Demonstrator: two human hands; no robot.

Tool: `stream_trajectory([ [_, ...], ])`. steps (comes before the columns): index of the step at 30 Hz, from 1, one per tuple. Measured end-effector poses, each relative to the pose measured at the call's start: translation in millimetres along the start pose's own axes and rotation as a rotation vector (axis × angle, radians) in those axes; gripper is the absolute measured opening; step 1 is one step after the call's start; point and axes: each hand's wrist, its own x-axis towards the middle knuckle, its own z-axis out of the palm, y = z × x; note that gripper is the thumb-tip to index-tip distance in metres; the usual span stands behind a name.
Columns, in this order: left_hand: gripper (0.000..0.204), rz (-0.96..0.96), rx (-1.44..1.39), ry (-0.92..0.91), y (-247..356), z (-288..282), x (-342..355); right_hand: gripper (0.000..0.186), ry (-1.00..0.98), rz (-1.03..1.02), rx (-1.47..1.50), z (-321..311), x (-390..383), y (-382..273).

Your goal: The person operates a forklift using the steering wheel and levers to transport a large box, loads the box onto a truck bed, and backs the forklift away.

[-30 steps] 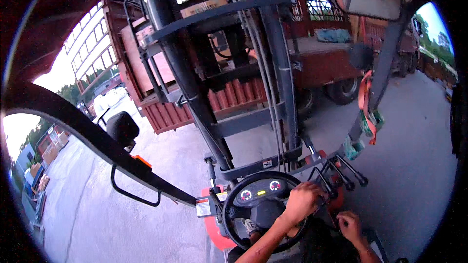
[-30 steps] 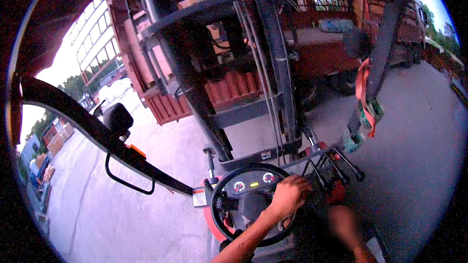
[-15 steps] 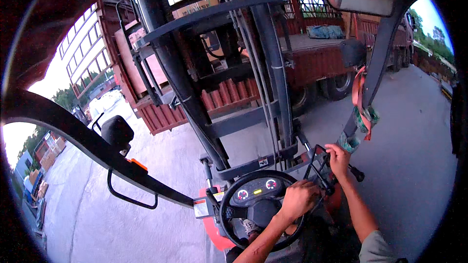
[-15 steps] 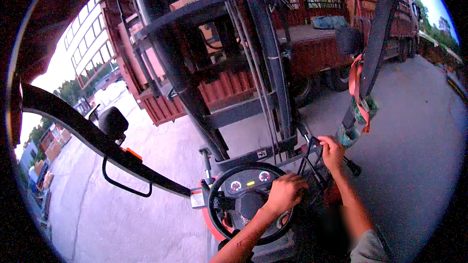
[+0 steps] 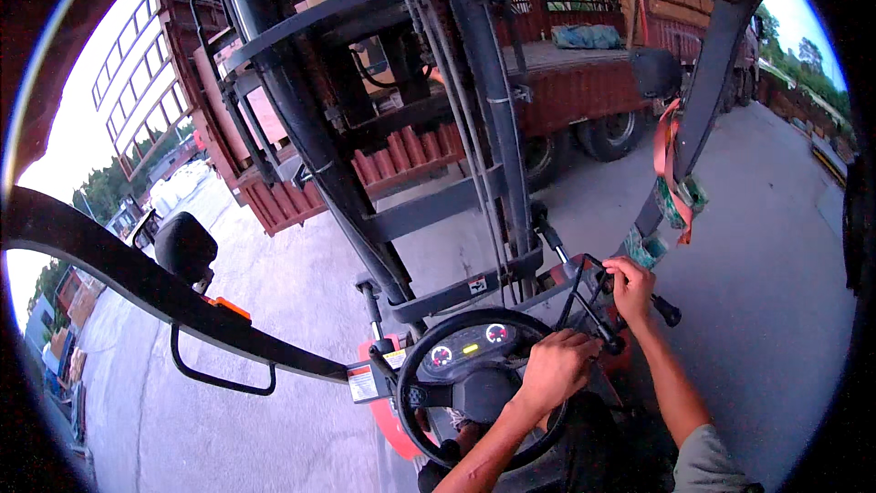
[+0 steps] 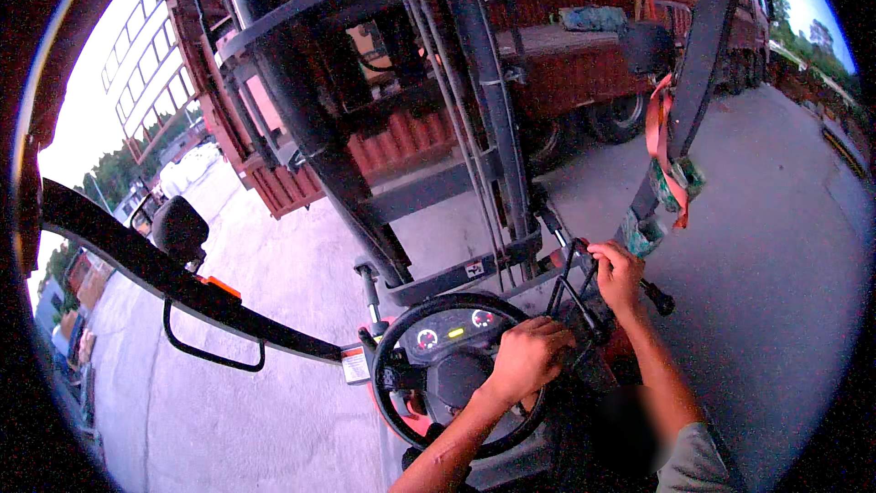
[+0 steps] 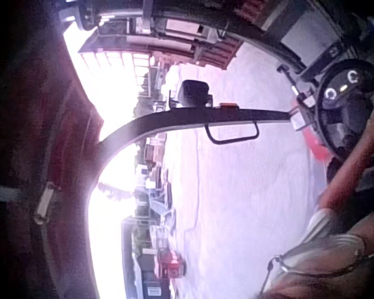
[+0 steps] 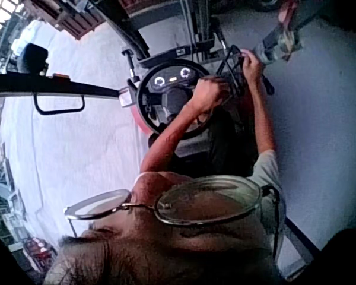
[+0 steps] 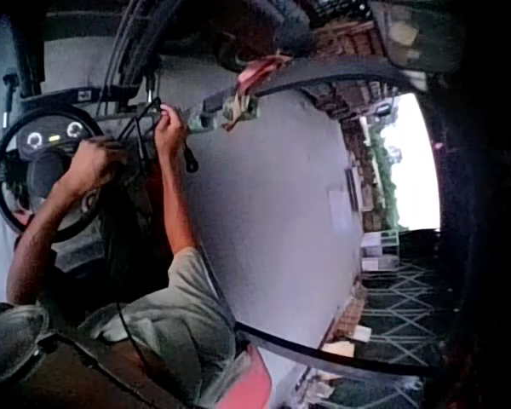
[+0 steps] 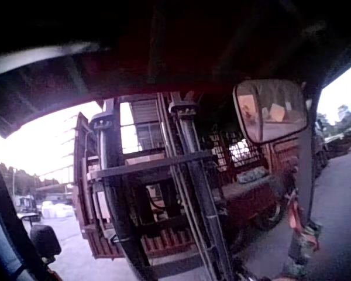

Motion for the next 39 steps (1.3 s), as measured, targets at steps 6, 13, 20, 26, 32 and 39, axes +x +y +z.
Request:
stream_trajectory([
  [6,0.039,-0.015,0.015,-0.004,5,2,0,0.021,-0.037,0.046,-0.008,-30,-51,-14],
  [13,0.035,0.005,0.000,0.047,-1,4,3,0.027,-0.483,-0.070,-0.197,-28,-103,-51],
  [20,0.039,-0.003,-0.007,-0.020,1,1,8,0.029,-0.481,-0.085,-0.115,-60,-156,-44],
  [26,0.041,-0.025,0.007,-0.080,11,-2,6,0.025,-0.355,0.048,-0.016,-18,-95,-50],
  [32,0.039,0.047,-0.071,-0.112,37,25,-42,0.022,-0.303,-0.042,-0.087,-21,-108,-36],
  [39,0.024,-0.263,0.049,0.036,71,1,-171,0.019,-0.342,-0.014,-0.058,-27,-97,-35],
])
